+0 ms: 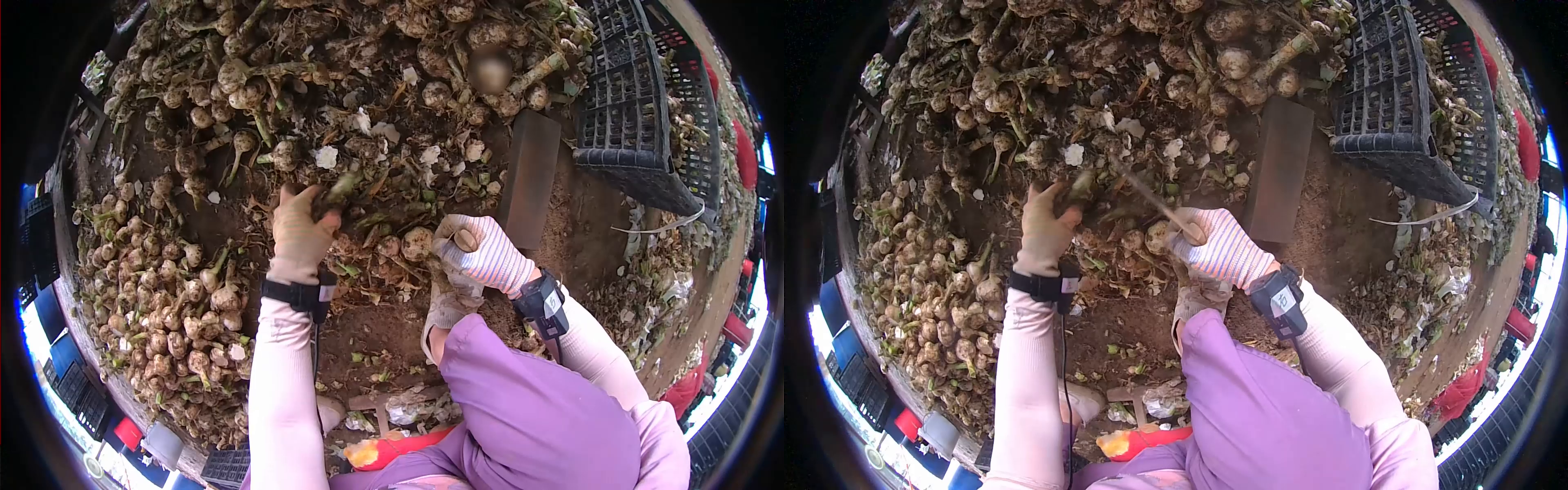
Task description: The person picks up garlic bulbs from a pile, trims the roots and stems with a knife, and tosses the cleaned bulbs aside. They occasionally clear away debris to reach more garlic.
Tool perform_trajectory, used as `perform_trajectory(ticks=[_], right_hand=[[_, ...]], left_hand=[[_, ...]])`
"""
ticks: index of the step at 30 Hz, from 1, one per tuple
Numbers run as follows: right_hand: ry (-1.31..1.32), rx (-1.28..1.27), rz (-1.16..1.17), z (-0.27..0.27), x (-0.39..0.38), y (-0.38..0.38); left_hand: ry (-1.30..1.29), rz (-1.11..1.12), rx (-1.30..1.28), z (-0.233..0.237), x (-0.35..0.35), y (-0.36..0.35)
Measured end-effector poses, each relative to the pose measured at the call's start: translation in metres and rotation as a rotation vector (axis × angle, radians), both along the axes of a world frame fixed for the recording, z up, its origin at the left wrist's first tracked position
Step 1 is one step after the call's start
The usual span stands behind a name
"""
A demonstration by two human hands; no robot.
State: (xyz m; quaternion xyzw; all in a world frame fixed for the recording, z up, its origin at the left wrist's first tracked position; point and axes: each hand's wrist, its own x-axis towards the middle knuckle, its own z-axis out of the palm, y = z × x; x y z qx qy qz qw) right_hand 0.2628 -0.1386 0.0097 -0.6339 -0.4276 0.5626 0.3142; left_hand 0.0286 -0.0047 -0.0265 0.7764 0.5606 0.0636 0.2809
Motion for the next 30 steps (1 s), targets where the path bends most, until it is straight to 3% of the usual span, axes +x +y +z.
perform_trajectory(ticks=[1,5,6,7,9,12,14,16,18,22,28,29,30], right_hand=[[-0.016,0.035,0.029,0.0,-0.001,0.0],[-0.168,0.048,0.278,0.013,-0.003,0.012],[-0.172,0.047,0.277,0.015,-0.005,0.016],[-0.22,0.171,0.322,0.018,-0.007,0.021],[-0.244,0.369,0.359,0.027,-0.012,0.03],[-0.353,0.388,0.438,-0.003,0.003,0.029],[-0.324,0.182,0.374,-0.009,0.018,0.015],[-0.18,0.01,0.25,0.003,0.021,0.003],[-0.12,0.036,0.194,0.007,0.017,0.003],[0.077,-0.031,0.056,0.011,0.008,0.004],[-0.007,-0.009,0.175,0.03,0.0,0.008],[-0.071,0.008,0.191,0.041,-0.002,0.013],[-0.071,0.006,0.197,0.047,-0.004,0.017]], left_hand=[[-0.276,0.055,-0.001,0.004,0.002,-0.004],[-0.489,0.1,-0.307,0.058,0.012,-0.029],[-0.586,0.058,-0.177,0.056,0.015,-0.037],[-0.634,0.041,-0.236,0.063,0.016,-0.042],[-0.683,0.023,-0.3,0.076,0.017,-0.05],[-0.569,-0.015,-0.25,0.085,0.01,-0.06],[-0.849,0.05,-0.211,0.084,0.002,-0.064],[-0.826,0.294,-0.52,0.11,0.002,-0.059],[-1.221,0.51,-0.721,0.108,0.004,-0.064],[-1.313,0.375,-0.855,0.116,-0.003,-0.07],[-1.044,0.564,-0.796,0.12,-0.016,-0.079],[-1.198,0.306,-0.802,0.117,-0.011,-0.071],[-1.105,0.38,-0.821,0.126,-0.003,-0.07]])
